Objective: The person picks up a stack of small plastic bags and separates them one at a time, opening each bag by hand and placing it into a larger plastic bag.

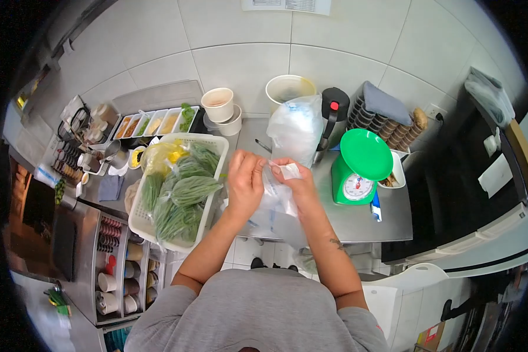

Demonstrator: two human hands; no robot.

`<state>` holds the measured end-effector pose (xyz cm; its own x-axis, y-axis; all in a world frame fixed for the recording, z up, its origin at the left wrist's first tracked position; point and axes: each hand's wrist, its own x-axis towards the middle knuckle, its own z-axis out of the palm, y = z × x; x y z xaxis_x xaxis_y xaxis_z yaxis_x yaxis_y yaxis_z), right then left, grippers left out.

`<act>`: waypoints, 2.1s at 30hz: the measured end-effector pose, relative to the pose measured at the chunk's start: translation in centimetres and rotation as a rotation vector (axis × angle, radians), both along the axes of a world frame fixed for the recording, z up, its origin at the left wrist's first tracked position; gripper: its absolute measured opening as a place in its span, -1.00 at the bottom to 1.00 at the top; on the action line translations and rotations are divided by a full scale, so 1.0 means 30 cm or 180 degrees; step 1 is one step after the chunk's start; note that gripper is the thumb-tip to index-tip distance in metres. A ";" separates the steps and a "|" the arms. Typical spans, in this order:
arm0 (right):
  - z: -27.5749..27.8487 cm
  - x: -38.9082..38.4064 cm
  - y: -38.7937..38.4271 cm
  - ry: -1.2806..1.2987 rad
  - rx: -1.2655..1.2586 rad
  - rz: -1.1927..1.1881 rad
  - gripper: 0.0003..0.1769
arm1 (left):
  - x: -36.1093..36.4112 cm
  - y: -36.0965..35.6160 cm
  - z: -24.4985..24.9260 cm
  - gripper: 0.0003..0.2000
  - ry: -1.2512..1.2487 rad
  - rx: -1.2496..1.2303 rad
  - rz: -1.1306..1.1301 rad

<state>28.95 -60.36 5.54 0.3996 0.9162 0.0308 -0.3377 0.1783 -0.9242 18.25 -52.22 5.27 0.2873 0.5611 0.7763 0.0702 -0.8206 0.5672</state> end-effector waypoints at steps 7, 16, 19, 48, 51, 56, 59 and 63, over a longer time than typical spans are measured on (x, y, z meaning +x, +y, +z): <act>-0.165 0.145 -0.087 0.0929 0.0342 -0.0140 -0.65 | 0.005 0.025 0.070 -0.88 -0.2269 -0.3818 -0.2877; 0.201 0.154 -0.041 0.0069 0.0813 -0.1064 -0.67 | 0.068 0.062 0.254 -0.88 -0.0551 -0.2110 -0.1714; 0.213 0.217 0.030 -0.0343 0.0640 -0.1009 -0.72 | 0.150 0.173 0.268 -0.86 0.0037 -0.2646 -0.1401; -0.101 0.034 -0.142 -0.2114 0.0318 -0.1094 -0.79 | -0.011 -0.048 -0.100 -0.80 0.1005 -0.1951 -0.1791; -0.100 0.023 -0.132 -0.1781 0.0193 -0.0985 -0.76 | -0.030 -0.051 -0.068 -0.83 0.1232 -0.1599 -0.1436; -0.043 0.001 -0.121 -0.0929 -0.0073 -0.0513 -0.58 | -0.020 -0.070 -0.079 -0.87 0.0476 -0.1100 -0.1237; -0.053 0.020 -0.120 -0.0972 0.0059 -0.0528 -0.51 | -0.030 -0.071 -0.059 -0.90 0.0666 -0.1292 -0.1194; -0.045 0.018 -0.121 -0.0918 0.0041 -0.0485 -0.53 | -0.012 -0.085 -0.050 -0.91 0.0176 -0.1046 -0.1408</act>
